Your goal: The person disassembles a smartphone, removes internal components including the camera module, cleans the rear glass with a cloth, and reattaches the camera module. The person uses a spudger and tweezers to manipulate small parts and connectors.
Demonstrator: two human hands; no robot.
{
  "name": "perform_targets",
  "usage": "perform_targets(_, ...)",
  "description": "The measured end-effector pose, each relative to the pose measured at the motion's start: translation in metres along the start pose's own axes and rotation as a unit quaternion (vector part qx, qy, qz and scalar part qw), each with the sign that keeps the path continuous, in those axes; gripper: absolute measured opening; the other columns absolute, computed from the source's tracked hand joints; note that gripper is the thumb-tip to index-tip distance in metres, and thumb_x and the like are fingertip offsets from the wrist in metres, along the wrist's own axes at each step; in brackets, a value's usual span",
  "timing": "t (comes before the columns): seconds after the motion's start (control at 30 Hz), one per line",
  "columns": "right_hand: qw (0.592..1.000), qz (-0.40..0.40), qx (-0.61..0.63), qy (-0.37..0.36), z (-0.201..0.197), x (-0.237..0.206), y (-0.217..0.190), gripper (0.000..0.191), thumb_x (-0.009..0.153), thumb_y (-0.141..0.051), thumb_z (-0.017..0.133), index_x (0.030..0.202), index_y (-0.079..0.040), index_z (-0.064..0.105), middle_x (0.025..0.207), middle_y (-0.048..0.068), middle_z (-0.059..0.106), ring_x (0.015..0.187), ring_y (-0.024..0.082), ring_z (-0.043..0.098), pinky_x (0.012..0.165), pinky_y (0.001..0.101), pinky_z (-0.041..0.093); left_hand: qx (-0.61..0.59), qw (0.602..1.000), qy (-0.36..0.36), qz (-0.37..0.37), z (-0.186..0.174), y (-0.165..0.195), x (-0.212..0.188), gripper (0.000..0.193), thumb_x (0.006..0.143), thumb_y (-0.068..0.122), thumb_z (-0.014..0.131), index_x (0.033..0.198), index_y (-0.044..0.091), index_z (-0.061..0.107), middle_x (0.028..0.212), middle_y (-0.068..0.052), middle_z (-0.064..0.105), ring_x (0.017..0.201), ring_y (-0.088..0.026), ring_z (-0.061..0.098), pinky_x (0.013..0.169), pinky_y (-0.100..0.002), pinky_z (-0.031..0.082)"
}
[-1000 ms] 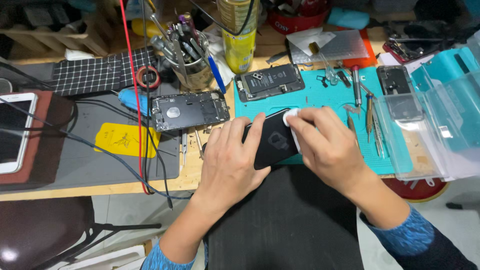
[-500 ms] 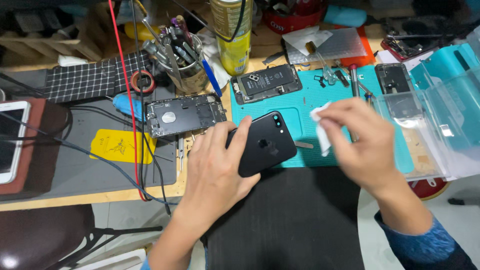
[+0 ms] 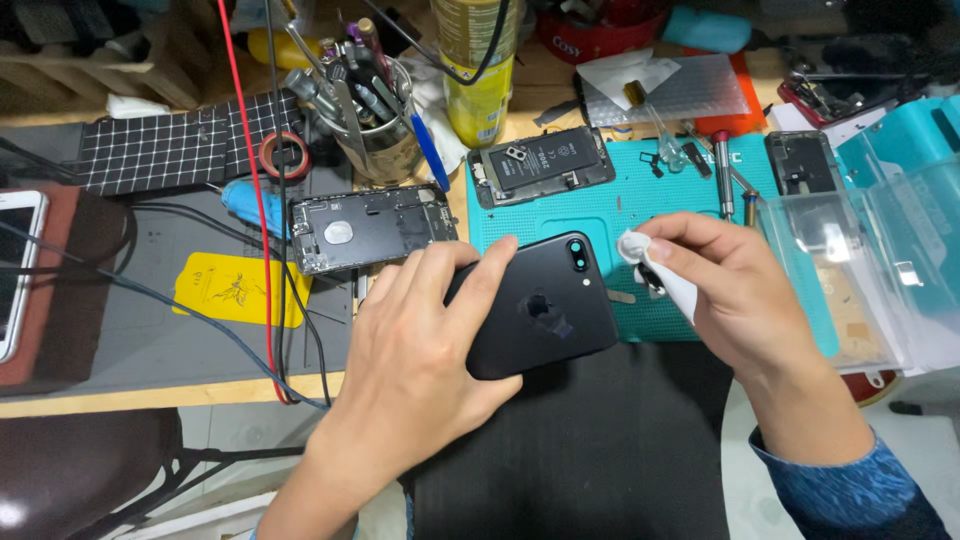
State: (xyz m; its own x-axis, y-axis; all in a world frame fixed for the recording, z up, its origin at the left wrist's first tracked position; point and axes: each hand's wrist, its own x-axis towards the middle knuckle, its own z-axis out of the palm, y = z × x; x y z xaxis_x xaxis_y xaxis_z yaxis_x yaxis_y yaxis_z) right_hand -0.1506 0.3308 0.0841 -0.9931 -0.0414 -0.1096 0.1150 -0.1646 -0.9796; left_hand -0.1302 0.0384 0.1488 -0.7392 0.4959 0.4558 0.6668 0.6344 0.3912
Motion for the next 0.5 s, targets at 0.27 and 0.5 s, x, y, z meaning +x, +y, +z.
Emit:
perform_targets(0.27,1.0,-0.009,0.017,-0.025,0.004,-0.004,0.001,0.018,0.098,-0.006,0.066,0.11,0.006,0.071,0.106,0.01,0.072,0.096,0.015,0.066,0.085,0.0284,0.052,0.004,1.0,0.0,0.015,-0.002,0.006,-0.002,0.098,0.052,0.024,0.094,0.139,0.001,0.054,0.116,-0.016,0.056,0.104,-0.035,0.057,0.086,-0.048,0.044)
perform_targets(0.5,0.979,-0.165,-0.116,-0.02,0.026,-0.019,-0.02,0.015,0.098,-0.002,0.067,0.108,0.008,0.069,0.111,0.01,0.071,0.101,0.013,0.067,0.09,0.0259,0.053,0.02,0.999,0.008,0.023,0.003,0.006,-0.003,0.099,0.052,0.024,0.093,0.14,0.001,0.053,0.117,-0.016,0.056,0.106,-0.035,0.057,0.088,-0.047,0.044)
